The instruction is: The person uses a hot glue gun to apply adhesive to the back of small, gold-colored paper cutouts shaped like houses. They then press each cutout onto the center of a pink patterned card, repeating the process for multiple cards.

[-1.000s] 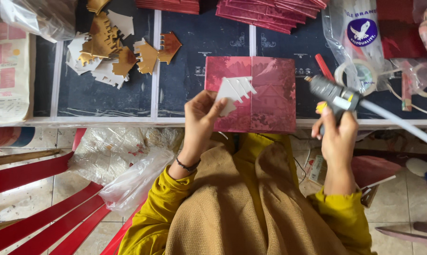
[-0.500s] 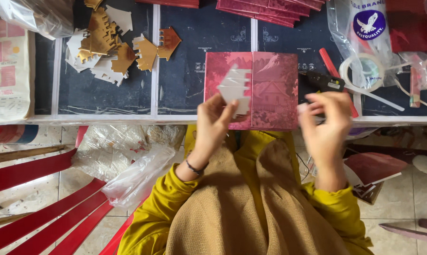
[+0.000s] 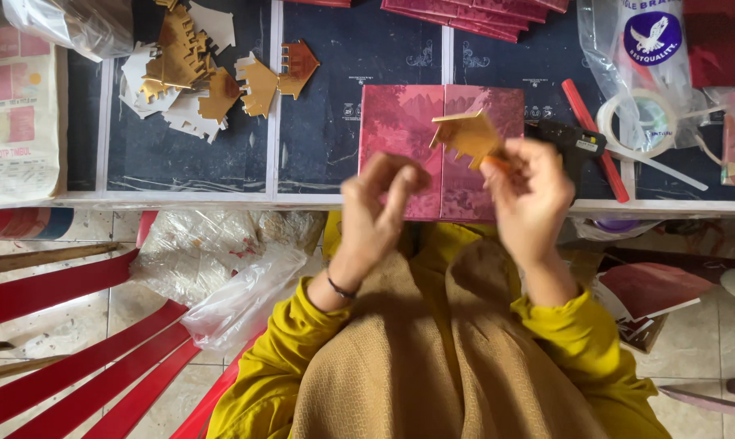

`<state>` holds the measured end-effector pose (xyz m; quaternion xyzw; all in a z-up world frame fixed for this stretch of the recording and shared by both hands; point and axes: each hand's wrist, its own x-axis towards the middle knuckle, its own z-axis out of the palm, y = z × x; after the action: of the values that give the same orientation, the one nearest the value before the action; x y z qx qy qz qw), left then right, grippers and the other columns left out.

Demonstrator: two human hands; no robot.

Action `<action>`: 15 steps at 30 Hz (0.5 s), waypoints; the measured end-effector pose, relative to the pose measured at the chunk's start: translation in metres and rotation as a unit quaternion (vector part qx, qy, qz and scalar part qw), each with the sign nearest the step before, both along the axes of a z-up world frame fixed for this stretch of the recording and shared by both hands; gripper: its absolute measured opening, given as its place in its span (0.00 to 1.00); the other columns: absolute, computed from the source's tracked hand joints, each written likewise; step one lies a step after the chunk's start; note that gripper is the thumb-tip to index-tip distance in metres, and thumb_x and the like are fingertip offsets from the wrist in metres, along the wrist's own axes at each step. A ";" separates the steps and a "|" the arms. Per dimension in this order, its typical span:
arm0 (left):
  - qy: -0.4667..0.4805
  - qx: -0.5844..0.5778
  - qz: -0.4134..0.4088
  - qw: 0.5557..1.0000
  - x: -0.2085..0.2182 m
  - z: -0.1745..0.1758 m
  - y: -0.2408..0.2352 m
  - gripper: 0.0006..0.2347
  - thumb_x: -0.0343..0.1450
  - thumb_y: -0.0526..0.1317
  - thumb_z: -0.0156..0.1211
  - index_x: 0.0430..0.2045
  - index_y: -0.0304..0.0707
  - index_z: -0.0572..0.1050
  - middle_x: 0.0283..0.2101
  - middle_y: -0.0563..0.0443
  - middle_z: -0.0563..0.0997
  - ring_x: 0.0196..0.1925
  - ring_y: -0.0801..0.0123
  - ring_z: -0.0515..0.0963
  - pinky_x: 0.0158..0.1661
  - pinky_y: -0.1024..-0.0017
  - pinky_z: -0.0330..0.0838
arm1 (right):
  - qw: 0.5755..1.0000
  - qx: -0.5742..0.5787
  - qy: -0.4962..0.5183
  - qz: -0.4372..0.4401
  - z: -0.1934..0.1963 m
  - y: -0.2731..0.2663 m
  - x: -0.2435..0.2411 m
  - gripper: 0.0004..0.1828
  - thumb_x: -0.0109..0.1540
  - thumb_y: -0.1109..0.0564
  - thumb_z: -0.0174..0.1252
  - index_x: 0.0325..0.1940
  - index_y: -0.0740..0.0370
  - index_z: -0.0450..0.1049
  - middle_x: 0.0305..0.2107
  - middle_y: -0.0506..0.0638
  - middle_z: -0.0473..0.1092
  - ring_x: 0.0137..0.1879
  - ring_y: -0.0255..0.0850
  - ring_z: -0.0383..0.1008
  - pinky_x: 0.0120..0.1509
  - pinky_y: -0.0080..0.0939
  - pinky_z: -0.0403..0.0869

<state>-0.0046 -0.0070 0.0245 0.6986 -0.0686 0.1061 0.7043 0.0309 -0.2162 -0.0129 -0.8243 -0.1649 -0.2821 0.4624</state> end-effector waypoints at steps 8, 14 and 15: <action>-0.010 0.064 0.124 0.990 0.033 -0.044 0.019 0.04 0.72 0.27 0.57 0.37 0.32 0.76 0.36 0.42 0.83 0.38 0.60 0.84 0.39 0.66 0.81 | 0.937 0.166 0.274 0.136 -0.040 -0.008 0.043 0.11 0.67 0.67 0.65 0.52 0.72 0.74 0.37 0.59 0.78 0.23 0.30 0.70 0.23 0.28 0.66; 0.003 0.108 0.123 0.986 0.040 -0.056 0.017 0.04 0.71 0.28 0.59 0.36 0.32 0.77 0.34 0.42 0.77 0.35 0.57 0.83 0.34 0.67 0.81 | 0.940 0.147 0.282 0.122 -0.038 -0.004 0.042 0.12 0.67 0.66 0.66 0.54 0.68 0.76 0.36 0.56 0.78 0.30 0.27 0.74 0.27 0.23 0.68; 0.003 0.108 0.122 0.987 0.040 -0.054 0.015 0.04 0.71 0.28 0.59 0.36 0.32 0.77 0.34 0.42 0.77 0.35 0.57 0.83 0.34 0.67 0.81 | 0.941 0.147 0.282 0.120 -0.036 -0.004 0.040 0.12 0.67 0.66 0.66 0.54 0.68 0.76 0.36 0.56 0.78 0.30 0.27 0.74 0.27 0.23 0.68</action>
<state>0.0349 0.0082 -0.0295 0.7738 0.0084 0.1814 0.6068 0.0712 -0.2202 -0.0485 -0.7670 -0.0828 -0.0018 0.6363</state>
